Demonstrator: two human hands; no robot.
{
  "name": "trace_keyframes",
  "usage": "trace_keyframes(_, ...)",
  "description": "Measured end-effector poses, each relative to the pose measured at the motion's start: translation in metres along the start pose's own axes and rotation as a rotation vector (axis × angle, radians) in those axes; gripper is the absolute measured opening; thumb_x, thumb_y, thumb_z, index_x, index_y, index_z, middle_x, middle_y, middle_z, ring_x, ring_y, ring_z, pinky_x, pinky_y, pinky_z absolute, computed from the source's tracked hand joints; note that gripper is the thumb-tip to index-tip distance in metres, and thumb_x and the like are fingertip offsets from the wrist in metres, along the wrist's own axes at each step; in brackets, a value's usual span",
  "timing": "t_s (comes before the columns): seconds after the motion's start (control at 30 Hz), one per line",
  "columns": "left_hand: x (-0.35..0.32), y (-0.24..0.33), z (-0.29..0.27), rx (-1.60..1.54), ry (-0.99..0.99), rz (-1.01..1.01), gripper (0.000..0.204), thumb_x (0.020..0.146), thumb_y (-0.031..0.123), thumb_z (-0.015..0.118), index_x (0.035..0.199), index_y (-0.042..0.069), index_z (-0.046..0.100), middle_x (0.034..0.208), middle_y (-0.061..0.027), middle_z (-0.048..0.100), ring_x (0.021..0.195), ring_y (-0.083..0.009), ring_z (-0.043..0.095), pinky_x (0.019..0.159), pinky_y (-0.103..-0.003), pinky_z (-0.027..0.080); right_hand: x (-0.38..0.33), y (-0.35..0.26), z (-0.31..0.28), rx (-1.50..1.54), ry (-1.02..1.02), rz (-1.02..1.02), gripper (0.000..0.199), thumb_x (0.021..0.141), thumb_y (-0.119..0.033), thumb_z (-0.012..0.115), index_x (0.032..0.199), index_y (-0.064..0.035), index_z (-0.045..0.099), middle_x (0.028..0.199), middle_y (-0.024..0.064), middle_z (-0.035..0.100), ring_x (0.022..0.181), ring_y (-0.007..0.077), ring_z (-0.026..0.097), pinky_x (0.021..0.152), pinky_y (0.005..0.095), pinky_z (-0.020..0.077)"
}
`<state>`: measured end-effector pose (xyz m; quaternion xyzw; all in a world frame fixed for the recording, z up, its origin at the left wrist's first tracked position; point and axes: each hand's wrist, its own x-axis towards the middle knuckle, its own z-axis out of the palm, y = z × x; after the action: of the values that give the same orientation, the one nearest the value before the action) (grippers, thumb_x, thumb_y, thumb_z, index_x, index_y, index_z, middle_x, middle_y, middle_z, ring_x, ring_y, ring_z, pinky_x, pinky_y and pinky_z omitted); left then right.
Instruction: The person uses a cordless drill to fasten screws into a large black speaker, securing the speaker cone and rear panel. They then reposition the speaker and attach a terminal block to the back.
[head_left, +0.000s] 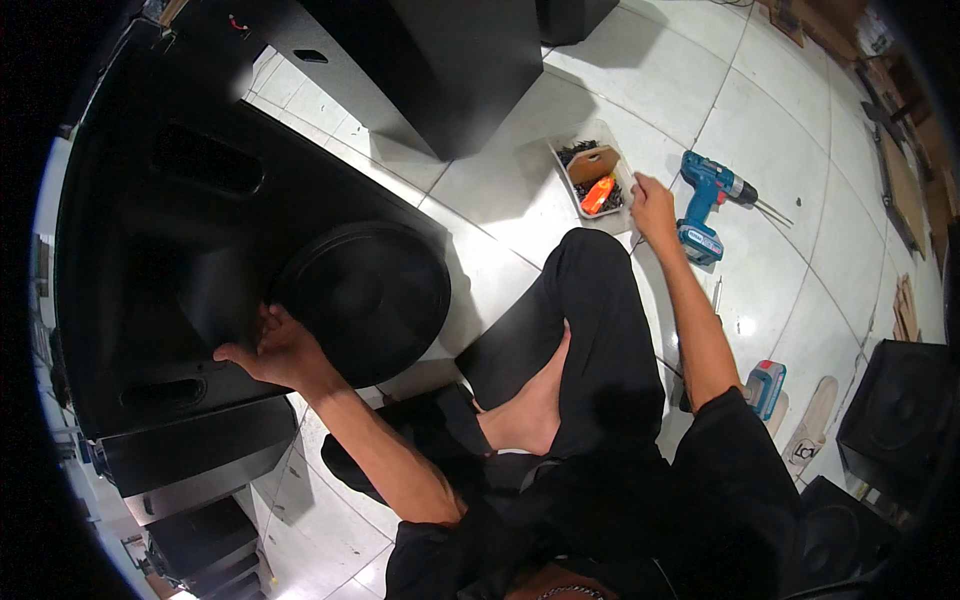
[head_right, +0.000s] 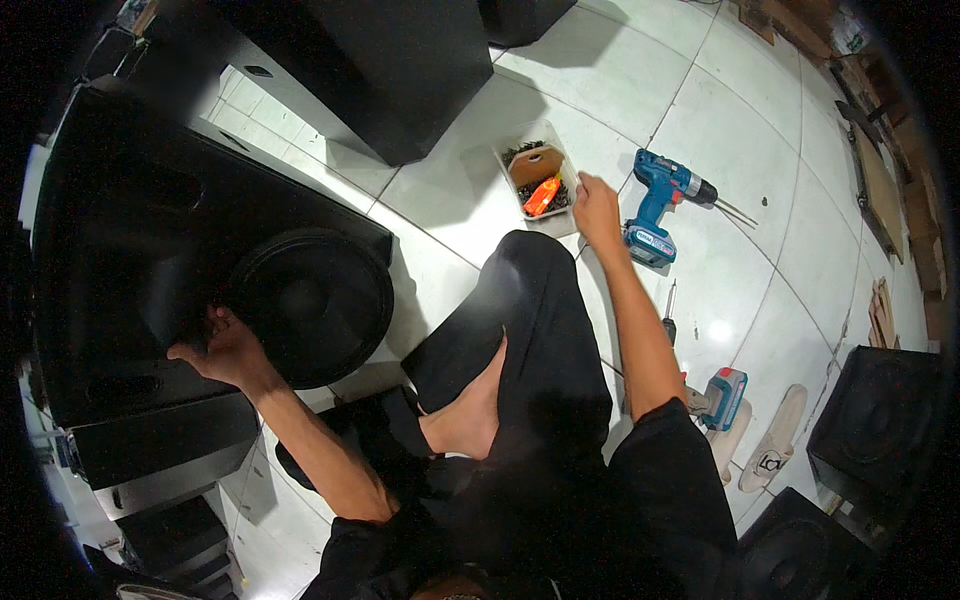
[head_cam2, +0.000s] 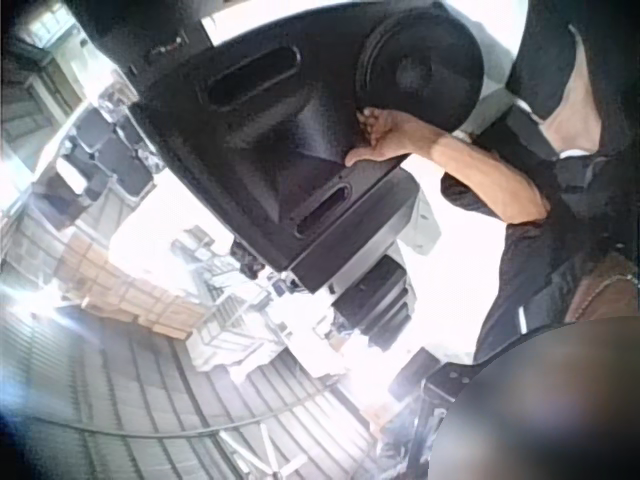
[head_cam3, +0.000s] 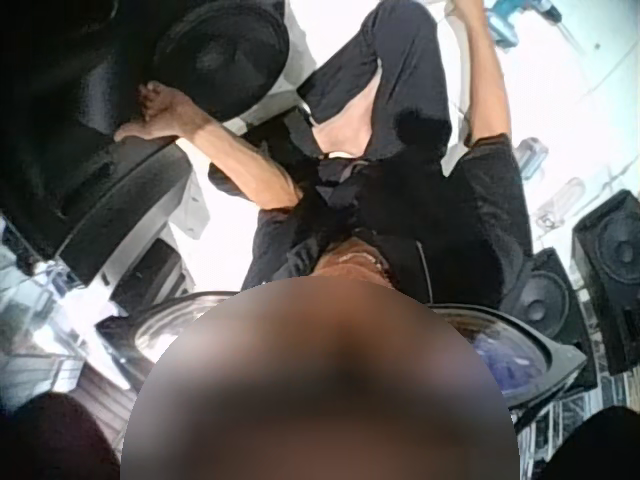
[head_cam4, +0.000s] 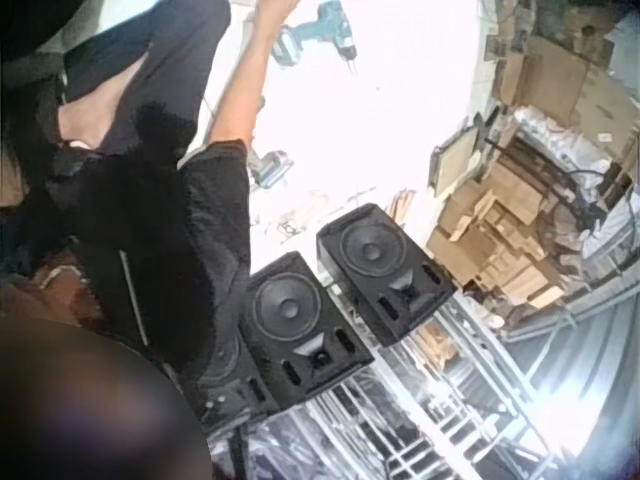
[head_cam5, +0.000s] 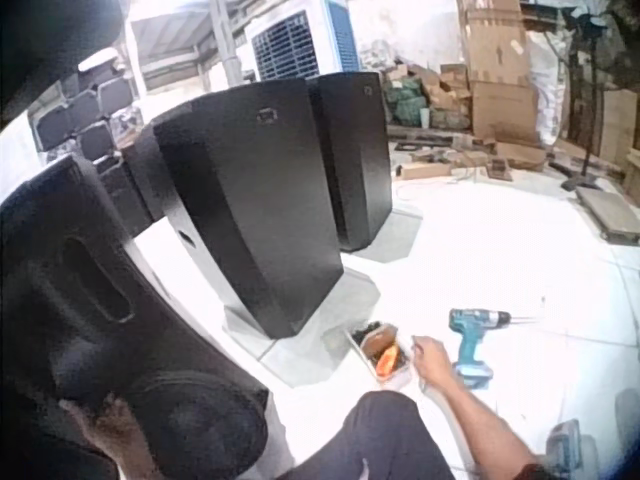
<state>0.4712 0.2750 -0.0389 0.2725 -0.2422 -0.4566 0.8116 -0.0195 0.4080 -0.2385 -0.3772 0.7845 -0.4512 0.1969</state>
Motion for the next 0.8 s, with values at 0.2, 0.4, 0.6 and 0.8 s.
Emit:
trace_keyframes(0.2, -0.006, 0.003, 0.01, 0.011, 0.018, 0.01, 0.076, 0.081, 0.062, 0.071, 0.119, -0.003, 0.058, 0.113, -0.0155, 0.064, 0.098, -0.0248, 0.06, 0.088, -0.035, 0.044, 0.111, -0.002, -0.037, -0.497, -0.381, -0.411, 0.059, 0.067, 0.015, 0.051, 0.12, -0.0042, 0.067, 0.109, 0.0173, 0.07, 0.101, 0.0369, 0.066, 0.091, 0.041, 0.0515)
trace_keyframes(0.4, -0.004, -0.001, 0.007, -0.005, 0.001, 0.005, 0.079, 0.082, 0.06, 0.072, 0.125, -0.004, 0.054, 0.114, -0.0163, 0.061, 0.101, -0.0254, 0.057, 0.089, -0.034, 0.045, 0.144, -0.007, 0.004, -0.335, -0.097, -0.384, 0.037, 0.078, 0.002, 0.06, 0.111, -0.0081, 0.07, 0.103, 0.0191, 0.067, 0.1, 0.0378, 0.064, 0.09, 0.043, 0.0504)
trace_keyframes(0.6, 0.001, 0.009, -0.005, 0.055, -0.063, 0.075, 0.078, 0.082, 0.058, 0.072, 0.127, -0.002, 0.053, 0.118, -0.0164, 0.059, 0.104, -0.027, 0.057, 0.087, -0.035, 0.046, 0.09, -0.017, -0.041, -0.589, 0.394, 0.007, 0.048, 0.085, -0.032, 0.069, 0.127, -0.0105, 0.063, 0.125, 0.02, 0.059, 0.116, 0.0384, 0.056, 0.096, 0.0451, 0.0478)
trace_keyframes(0.8, -0.006, -0.002, 0.008, -0.042, -0.03, -0.005, 0.077, 0.083, 0.055, 0.073, 0.13, -0.002, 0.051, 0.125, -0.0183, 0.055, 0.107, -0.0295, 0.055, 0.092, -0.038, 0.046, -0.012, 0.038, -0.077, -0.764, 0.198, 0.174, 0.06, 0.079, -0.017, 0.07, 0.134, -0.0041, 0.052, 0.136, 0.0255, 0.04, 0.127, 0.0407, 0.043, 0.099, 0.0482, 0.0466)
